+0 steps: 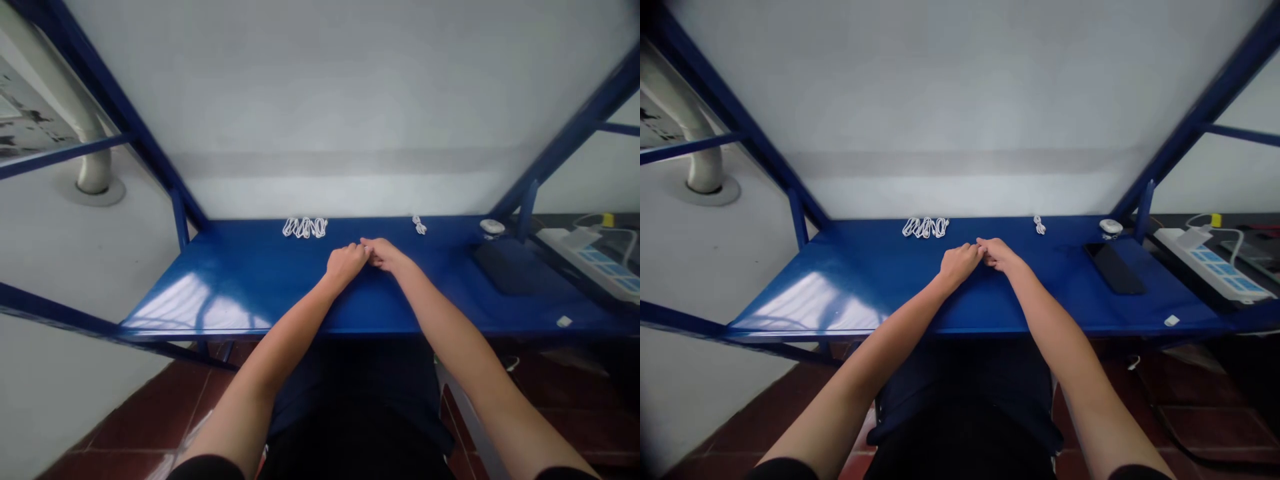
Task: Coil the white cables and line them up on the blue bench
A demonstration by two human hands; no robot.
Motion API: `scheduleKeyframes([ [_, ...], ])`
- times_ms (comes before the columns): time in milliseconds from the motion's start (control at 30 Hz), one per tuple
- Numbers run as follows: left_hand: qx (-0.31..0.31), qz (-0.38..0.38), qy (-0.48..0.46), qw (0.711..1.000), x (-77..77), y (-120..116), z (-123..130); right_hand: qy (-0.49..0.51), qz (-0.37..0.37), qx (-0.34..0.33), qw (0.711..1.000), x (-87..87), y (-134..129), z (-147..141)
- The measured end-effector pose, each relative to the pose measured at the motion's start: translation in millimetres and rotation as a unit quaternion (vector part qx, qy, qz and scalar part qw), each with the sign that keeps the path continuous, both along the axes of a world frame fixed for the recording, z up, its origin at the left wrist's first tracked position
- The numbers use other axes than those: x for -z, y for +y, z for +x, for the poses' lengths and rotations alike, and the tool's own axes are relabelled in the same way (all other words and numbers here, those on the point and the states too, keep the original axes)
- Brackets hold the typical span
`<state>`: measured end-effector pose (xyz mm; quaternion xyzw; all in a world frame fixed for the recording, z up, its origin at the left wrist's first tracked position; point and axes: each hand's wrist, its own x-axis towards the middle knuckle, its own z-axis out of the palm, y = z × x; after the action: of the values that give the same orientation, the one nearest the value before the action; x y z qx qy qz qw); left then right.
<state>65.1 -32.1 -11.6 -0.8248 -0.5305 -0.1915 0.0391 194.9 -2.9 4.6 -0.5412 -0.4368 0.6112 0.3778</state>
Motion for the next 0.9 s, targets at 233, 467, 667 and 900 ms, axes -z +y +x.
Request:
scheduleKeyframes([
  [233,-0.099,-0.036,-0.197,0.975,-4.2,6.3,-10.5,-0.330,0.351,0.090,0.872,8.5,-14.0,-24.0],
  [467,-0.071,-0.082,-0.202,0.973,-4.3,7.5,-13.7,-0.427,0.350,0.055,0.832,11.3,-11.2,-20.7],
  [667,0.042,-0.053,0.056,0.996,-8.1,1.2,-8.7,-0.303,0.139,-0.009,0.943,5.0,0.8,2.2],
  [900,0.083,-0.115,0.121,0.982,-5.5,-3.7,-0.3,-0.299,0.059,-0.098,0.947,0.7,3.0,21.7],
])
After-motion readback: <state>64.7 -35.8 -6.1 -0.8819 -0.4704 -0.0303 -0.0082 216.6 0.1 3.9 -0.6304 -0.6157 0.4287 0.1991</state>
